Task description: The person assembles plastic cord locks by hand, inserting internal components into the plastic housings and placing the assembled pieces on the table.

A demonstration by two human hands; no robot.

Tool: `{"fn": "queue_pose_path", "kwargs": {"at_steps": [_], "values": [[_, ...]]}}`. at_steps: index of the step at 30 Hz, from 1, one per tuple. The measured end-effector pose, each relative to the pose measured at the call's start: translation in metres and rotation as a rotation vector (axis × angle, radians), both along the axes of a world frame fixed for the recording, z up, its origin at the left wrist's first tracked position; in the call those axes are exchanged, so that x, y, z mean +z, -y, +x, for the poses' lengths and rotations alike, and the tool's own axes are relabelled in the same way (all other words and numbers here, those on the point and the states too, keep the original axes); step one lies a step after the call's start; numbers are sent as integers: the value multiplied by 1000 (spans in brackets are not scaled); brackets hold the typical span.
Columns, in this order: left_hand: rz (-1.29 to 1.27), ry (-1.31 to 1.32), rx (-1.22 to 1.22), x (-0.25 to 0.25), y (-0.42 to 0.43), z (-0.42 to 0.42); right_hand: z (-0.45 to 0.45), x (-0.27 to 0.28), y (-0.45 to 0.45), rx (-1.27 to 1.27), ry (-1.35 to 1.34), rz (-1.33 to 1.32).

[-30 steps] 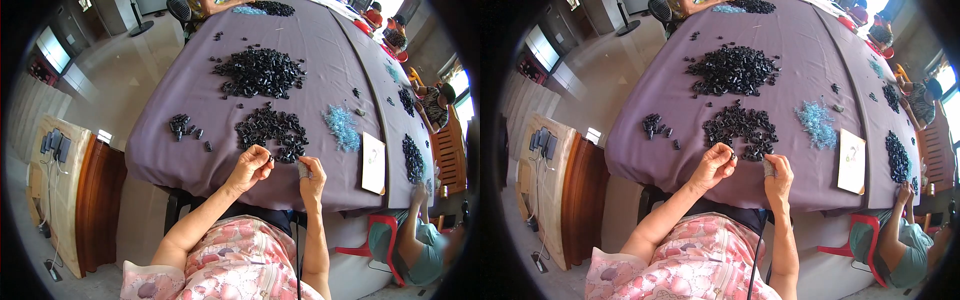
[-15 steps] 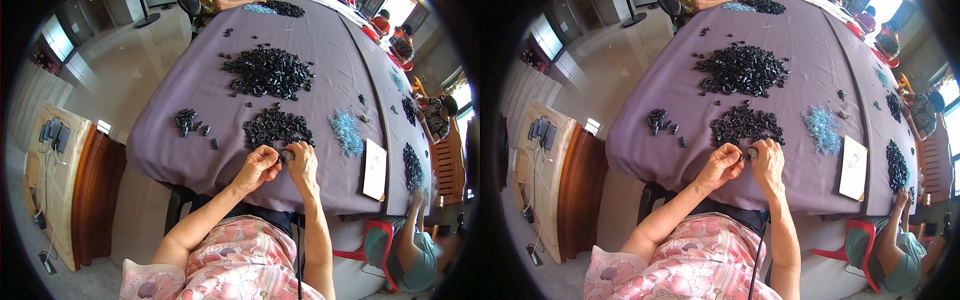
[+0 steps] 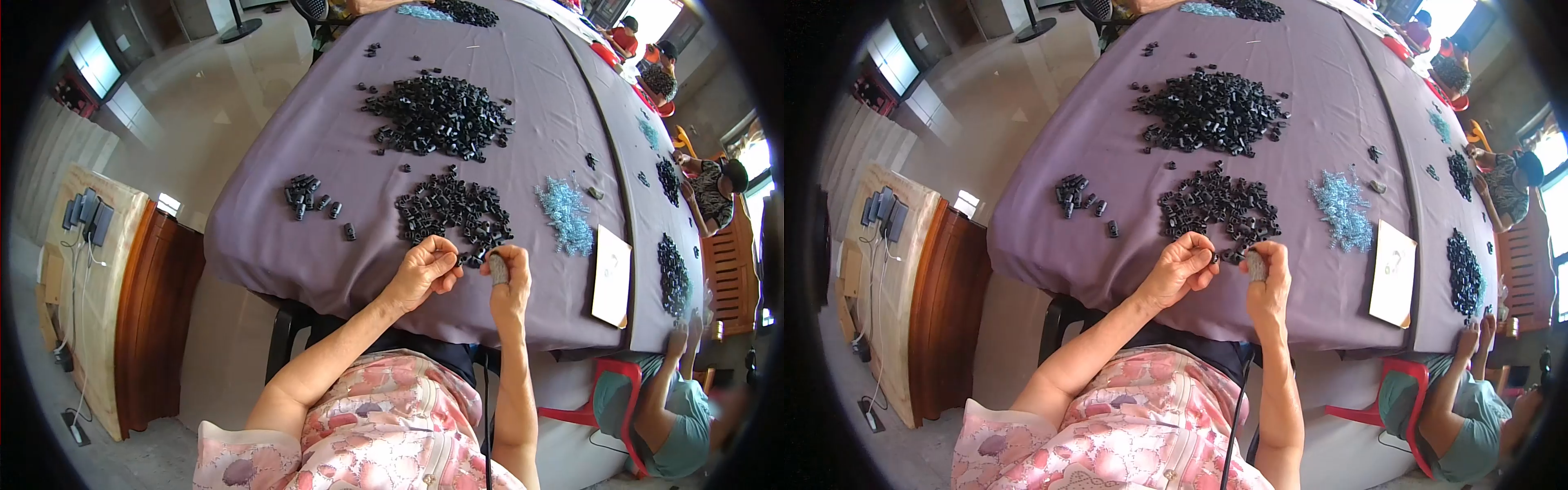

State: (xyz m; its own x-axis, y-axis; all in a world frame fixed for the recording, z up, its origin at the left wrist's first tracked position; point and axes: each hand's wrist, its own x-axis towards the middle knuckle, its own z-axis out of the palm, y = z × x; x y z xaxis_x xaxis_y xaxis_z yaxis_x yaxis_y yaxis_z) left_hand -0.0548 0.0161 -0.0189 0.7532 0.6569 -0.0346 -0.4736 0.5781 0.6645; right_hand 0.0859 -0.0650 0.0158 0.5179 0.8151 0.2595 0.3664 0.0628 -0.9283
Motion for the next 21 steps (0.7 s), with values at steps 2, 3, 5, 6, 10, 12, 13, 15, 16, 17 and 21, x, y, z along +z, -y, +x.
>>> {"fn": "queue_pose_path", "kwargs": {"at_steps": [2, 3, 5, 6, 10, 12, 13, 15, 16, 17, 21], "values": [[54, -67, 8, 2, 3, 2, -3, -8, 12, 35, -102, 10], [89, -97, 12, 3, 4, 3, -6, -12, 17, 63, -143, 2], [133, -142, 16, 6, 6, 3, -12, -13, 22, 107, -193, 10], [141, -156, 13, 7, 6, 3, -13, -11, 23, 106, -240, -7], [224, -205, -9, 5, 6, 4, -12, -5, 19, 91, -464, -10], [275, -214, -31, 7, 7, 4, -11, -3, 19, 130, -486, -19], [300, -218, -44, 9, 7, 4, -10, -5, 19, 140, -477, -19], [299, -229, -46, 9, 8, 5, -10, -11, 19, 157, -459, -18], [298, -234, -46, 9, 8, 6, -10, -11, 20, 166, -460, -18], [292, -225, -52, 8, 8, 6, -10, -11, 20, 177, -460, -17], [291, -199, -62, 6, 7, 5, -12, -10, 19, 170, -481, -27]]}}
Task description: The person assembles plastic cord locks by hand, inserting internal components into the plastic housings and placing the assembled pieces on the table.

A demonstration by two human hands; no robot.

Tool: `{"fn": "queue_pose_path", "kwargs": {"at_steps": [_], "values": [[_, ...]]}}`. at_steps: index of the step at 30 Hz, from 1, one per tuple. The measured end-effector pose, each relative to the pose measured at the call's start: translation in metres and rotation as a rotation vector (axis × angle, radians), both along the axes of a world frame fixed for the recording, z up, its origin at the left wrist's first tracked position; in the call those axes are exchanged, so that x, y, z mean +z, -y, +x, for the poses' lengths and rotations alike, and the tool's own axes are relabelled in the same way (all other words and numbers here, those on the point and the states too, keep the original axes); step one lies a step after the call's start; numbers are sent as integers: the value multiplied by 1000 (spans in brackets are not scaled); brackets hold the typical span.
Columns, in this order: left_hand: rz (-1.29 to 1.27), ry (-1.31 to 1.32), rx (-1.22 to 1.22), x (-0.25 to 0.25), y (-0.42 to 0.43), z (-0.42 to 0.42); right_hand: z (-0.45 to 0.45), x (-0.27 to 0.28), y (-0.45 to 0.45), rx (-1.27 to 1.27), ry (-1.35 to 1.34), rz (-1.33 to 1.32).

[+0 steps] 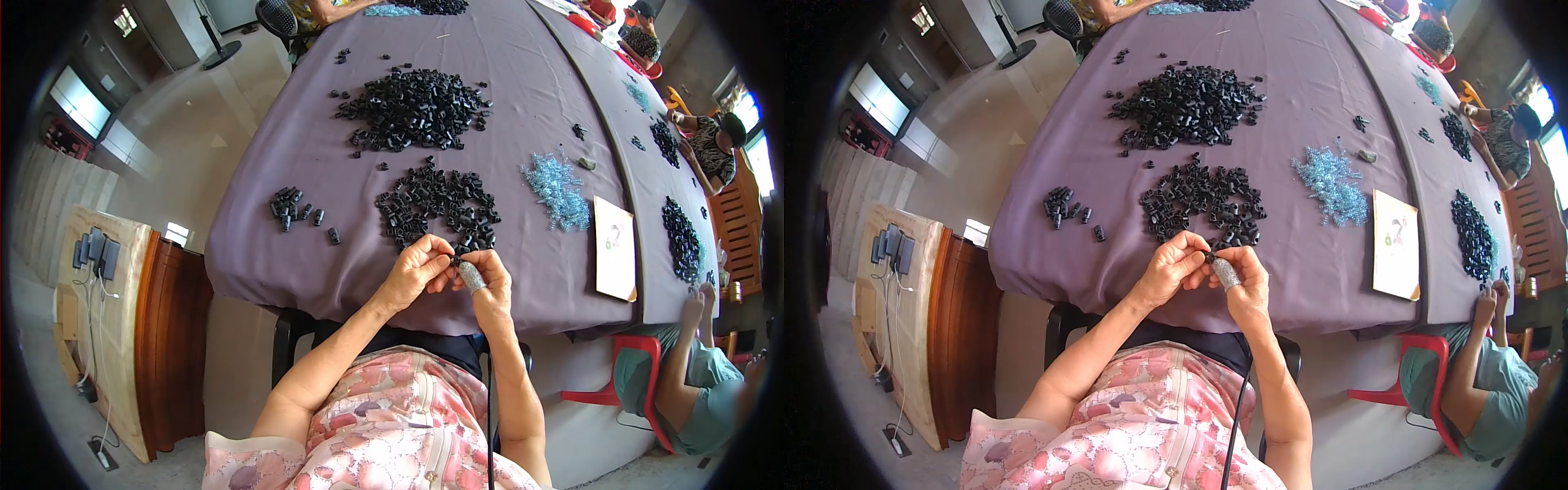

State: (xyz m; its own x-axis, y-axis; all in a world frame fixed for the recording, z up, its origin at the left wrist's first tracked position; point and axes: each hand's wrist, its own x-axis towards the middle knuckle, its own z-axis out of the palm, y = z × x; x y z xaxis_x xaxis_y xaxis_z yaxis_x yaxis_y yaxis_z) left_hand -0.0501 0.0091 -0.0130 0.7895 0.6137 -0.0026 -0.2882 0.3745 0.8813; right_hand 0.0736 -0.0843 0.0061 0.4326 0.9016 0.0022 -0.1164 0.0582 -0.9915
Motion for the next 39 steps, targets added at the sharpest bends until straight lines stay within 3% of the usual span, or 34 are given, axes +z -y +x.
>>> {"fn": "queue_pose_path", "kwargs": {"at_steps": [3, 13, 16, 19, 26, 30, 34, 39], "values": [[-14, 3, -4, 2, 0, 0, -1, 0, 0, 8, -220, 20], [34, -13, -47, 4, -1, -1, 0, 5, 2, 16, -55, -48], [27, 13, -94, 0, -1, -2, 5, 3, 3, 51, -316, -78], [9, 36, -144, -1, -4, -3, 13, -1, 4, 138, -307, -67], [90, -11, -164, -1, -5, -3, 8, -3, 4, 97, 99, 2], [90, -19, -167, 3, -4, -6, 6, -1, 4, 66, 18, -20], [95, -17, -177, 7, -3, -8, 13, -3, 4, 172, -258, 2], [80, -12, -200, 5, -5, -9, 12, -4, 3, 183, -234, 19]]}}
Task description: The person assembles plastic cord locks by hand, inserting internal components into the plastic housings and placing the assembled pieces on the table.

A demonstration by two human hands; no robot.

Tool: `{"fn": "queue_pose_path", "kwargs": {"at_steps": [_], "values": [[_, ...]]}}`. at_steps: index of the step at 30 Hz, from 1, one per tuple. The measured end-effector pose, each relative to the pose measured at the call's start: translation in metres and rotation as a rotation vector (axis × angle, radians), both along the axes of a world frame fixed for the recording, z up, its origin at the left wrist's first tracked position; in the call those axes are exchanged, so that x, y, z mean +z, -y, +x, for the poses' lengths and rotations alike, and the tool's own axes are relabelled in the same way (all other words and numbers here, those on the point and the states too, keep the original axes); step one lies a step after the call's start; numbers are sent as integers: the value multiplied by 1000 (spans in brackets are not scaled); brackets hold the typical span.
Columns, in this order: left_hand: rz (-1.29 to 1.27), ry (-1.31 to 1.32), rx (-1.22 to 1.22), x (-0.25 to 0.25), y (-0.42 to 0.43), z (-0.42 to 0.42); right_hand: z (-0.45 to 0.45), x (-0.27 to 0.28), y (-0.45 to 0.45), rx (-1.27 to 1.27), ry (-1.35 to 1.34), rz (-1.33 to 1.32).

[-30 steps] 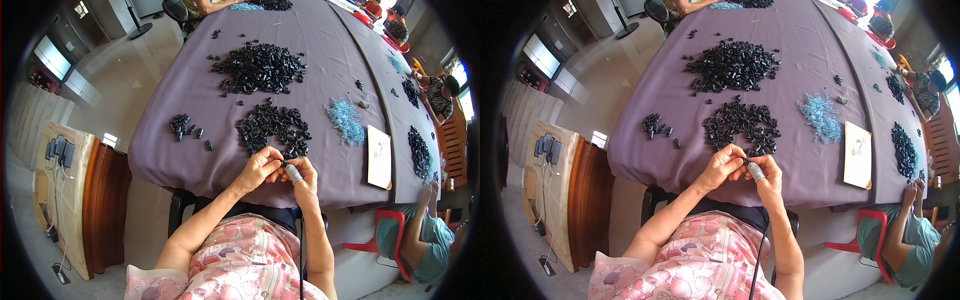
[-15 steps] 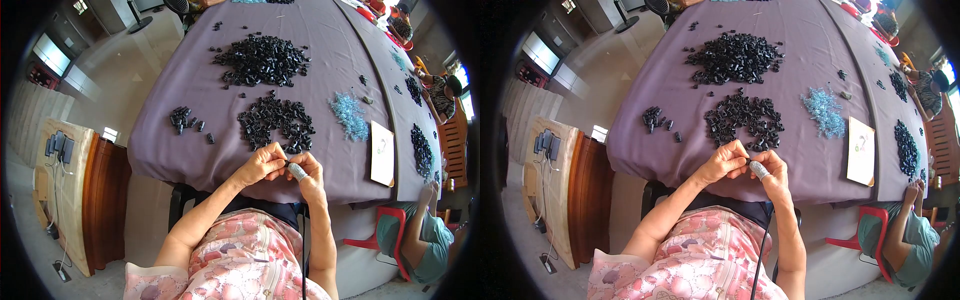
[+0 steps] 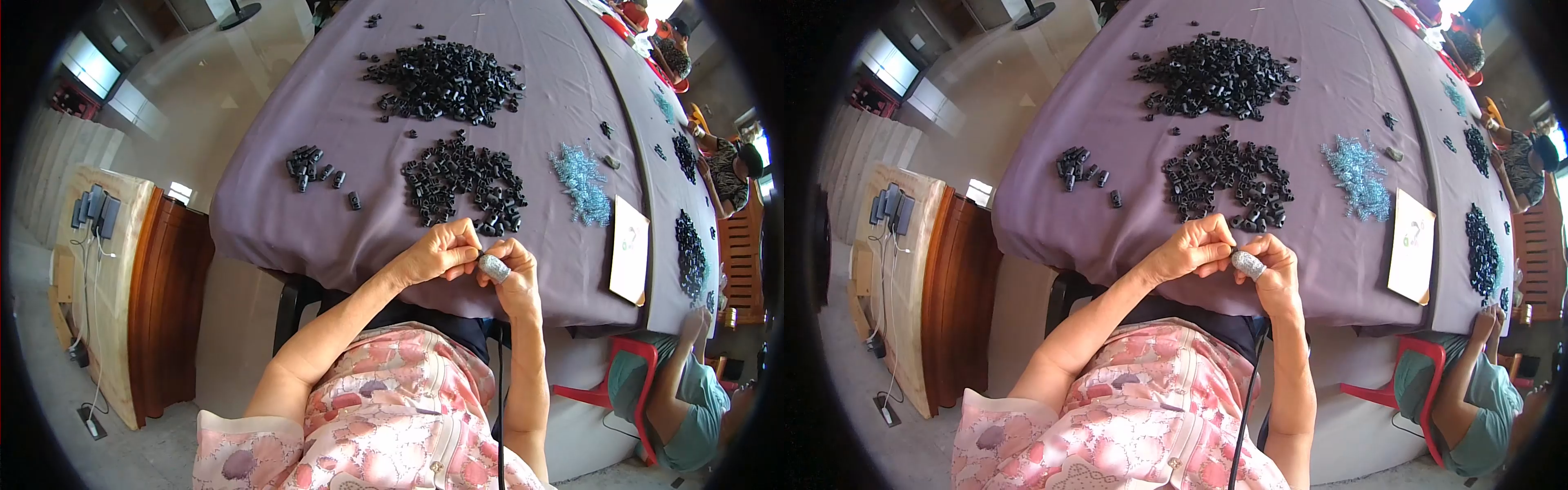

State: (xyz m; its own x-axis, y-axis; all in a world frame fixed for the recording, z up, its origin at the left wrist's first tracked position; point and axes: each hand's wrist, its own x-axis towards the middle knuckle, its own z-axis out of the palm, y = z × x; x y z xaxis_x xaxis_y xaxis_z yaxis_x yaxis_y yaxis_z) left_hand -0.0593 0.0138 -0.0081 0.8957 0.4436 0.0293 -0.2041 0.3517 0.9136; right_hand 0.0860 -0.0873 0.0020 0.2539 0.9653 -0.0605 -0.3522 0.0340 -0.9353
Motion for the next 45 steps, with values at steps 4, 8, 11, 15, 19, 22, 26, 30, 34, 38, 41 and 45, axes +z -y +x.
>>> {"fn": "queue_pose_path", "kwargs": {"at_steps": [4, 8, 11, 15, 19, 22, 26, 30, 34, 38, 41, 45], "values": [[58, -18, 4, 1, 1, 1, 2, 1, 1, -12, 54, -64], [23, 6, -29, 0, 0, 0, 5, 1, 0, 34, 53, -55], [-23, 13, -60, 0, -2, -2, 4, 2, -1, 69, 31, 4], [13, -24, -75, 1, -3, -1, 7, 4, -1, 96, 89, -34], [19, -33, -69, 4, -1, 0, 6, 6, 0, 63, 141, -122], [68, -59, -70, 4, -1, 0, 7, 10, 0, 76, 113, -161], [67, -86, -123, 4, -6, 1, 9, 7, 1, 81, 100, -171], [25, -104, -167, 5, -10, 1, 7, 9, 1, 86, 92, -181], [-67, -94, -116, 7, -8, 2, 7, 5, -3, 70, 46, -132], [-161, -28, -65, 1, -6, 2, 5, 3, -5, 70, -31, -25], [-160, -36, -77, 2, -8, 0, 5, 5, -5, 100, 10, 0], [-73, -51, -61, 5, -4, 2, 7, 6, -3, 88, 15, -94]]}}
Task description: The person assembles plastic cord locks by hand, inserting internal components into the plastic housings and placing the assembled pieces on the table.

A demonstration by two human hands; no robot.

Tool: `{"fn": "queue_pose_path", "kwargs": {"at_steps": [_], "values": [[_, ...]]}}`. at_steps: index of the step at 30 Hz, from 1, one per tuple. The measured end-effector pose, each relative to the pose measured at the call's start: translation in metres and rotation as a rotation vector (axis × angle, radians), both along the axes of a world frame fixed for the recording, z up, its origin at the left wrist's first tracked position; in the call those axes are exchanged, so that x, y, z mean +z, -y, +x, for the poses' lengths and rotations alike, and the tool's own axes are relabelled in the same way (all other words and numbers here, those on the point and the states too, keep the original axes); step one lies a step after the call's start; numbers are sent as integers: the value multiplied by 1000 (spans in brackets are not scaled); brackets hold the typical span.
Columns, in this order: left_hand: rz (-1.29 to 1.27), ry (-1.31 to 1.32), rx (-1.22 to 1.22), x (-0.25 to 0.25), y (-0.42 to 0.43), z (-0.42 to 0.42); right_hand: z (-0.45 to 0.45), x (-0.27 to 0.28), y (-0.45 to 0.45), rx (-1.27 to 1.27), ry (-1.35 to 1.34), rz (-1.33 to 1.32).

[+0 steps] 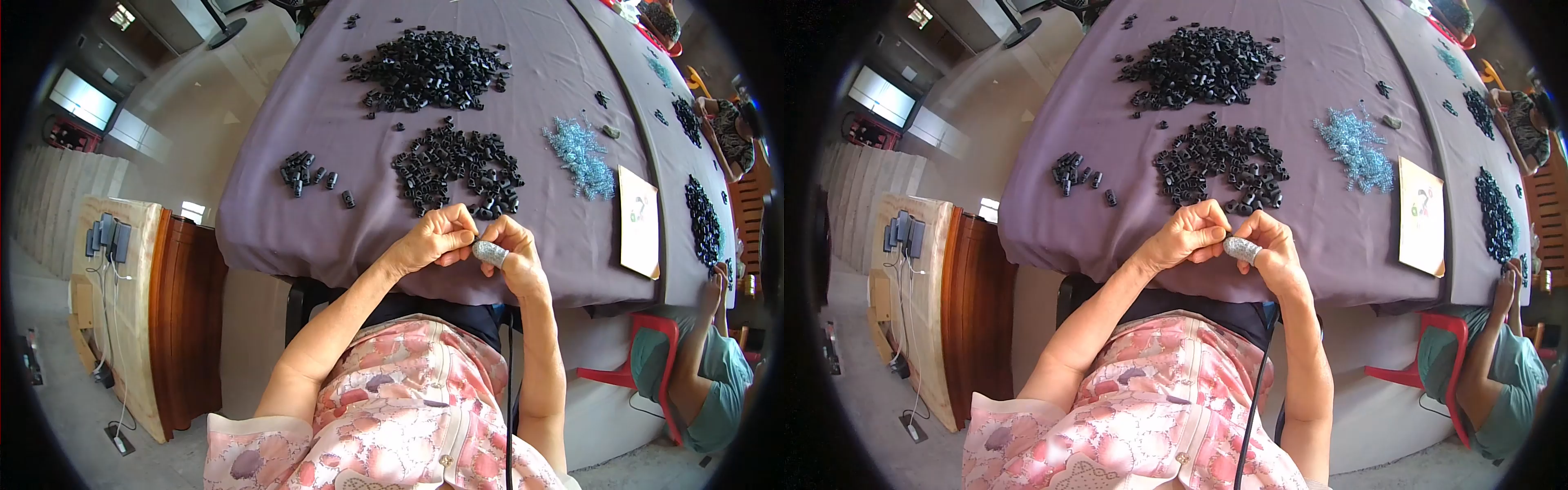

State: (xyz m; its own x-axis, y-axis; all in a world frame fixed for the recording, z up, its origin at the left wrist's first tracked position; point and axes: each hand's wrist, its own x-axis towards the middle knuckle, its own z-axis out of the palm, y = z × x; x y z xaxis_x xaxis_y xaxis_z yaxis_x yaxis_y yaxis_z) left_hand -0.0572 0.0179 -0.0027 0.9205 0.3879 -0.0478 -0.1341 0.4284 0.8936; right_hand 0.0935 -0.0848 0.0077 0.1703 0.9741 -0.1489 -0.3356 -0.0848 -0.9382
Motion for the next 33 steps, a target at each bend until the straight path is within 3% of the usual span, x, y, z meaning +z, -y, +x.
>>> {"fn": "queue_pose_path", "kwargs": {"at_steps": [5, 14, 20, 30, 33], "values": [[36, -15, 29, 0, 1, -1, -8, 2, 0, -62, 93, -9], [93, 2, 60, -2, 2, -1, -8, -4, 0, -97, -33, 65], [83, -45, 7, -1, 1, -1, -5, -3, 0, -58, 63, -10], [81, -64, 76, 1, 3, 0, -12, -1, 1, -6, 170, 132], [110, -89, 79, 3, 2, 1, -14, -1, 4, 28, 248, 39]]}}
